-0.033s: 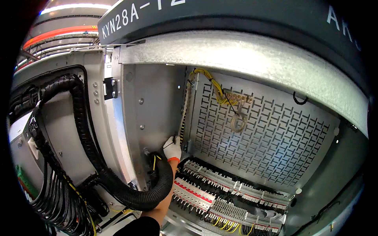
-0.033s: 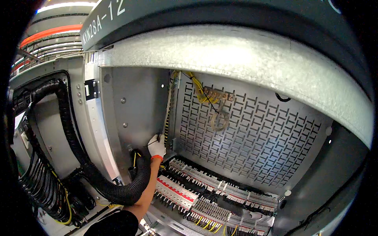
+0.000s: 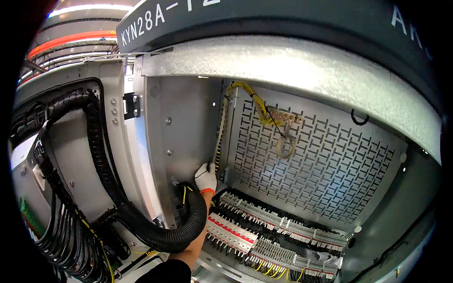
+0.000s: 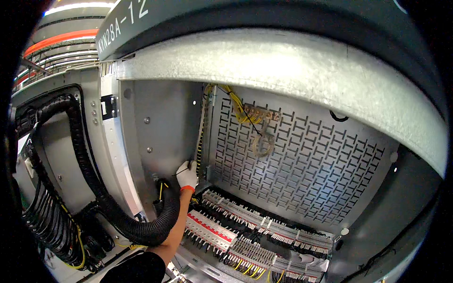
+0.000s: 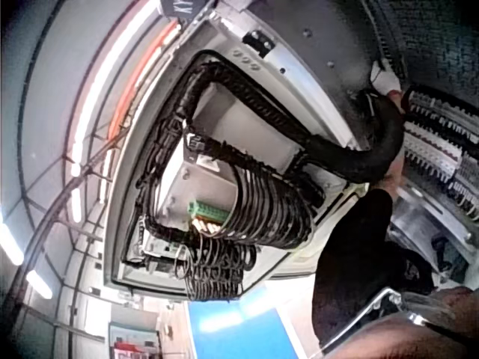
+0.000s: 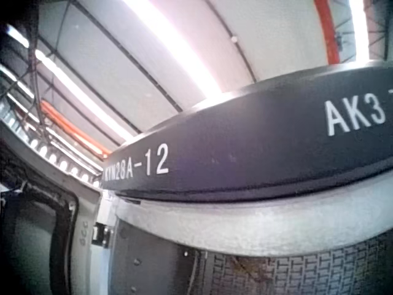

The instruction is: The person installs a terminal block into an electrical cabinet, secures it with a power drill, and then routes and secures wires using zip ties. The person also briefly moves a stool and walks around the cabinet.

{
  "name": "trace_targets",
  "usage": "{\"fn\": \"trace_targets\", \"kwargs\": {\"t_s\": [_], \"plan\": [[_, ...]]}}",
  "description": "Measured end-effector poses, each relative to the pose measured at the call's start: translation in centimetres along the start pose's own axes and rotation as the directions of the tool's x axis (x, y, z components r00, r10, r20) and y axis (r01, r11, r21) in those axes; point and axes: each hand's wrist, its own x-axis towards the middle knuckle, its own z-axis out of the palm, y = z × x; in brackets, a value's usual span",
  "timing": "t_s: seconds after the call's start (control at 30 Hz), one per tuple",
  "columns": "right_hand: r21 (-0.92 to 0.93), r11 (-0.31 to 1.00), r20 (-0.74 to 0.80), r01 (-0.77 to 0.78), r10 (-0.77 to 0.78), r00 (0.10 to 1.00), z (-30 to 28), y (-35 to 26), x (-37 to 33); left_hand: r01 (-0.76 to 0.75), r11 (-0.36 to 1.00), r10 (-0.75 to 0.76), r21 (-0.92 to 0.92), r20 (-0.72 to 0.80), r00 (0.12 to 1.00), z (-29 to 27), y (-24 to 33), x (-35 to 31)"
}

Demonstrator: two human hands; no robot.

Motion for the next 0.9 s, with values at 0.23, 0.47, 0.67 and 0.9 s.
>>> {"fn": "trace_targets", "kwargs": {"t_s": [0.23, 0.47, 0.67, 0.9], "plan": [[-0.25, 0.966, -0.029, 0.057, -0.067, 0.997, 1.4, 0.0, 0.2, 0.052, 0.995, -0.048, 0.081, -0.054, 0.997, 2.5, -1.5, 1.0], [-0.341, 0.935, -0.073, 0.094, -0.126, 0.989, 2.1, 0.0, 0.5, 0.062, 0.977, -0.041, -0.203, 0.108, 0.993, 2.0, -1.7, 1.0], [-0.358, 0.928, -0.076, 0.1, -0.135, 0.988, 2.1, -0.5, 0.8, 0.026, 0.998, -0.027, 0.056, 0.025, 0.999, 0.5, 4.2, -0.2], [-0.377, 0.925, 0.028, 0.054, -0.047, 0.999, 1.7, 0.2, 0.2, -0.051, 0.984, -0.002, -0.172, -0.297, 0.955, 4.1, 10.6, 3.1]]}}
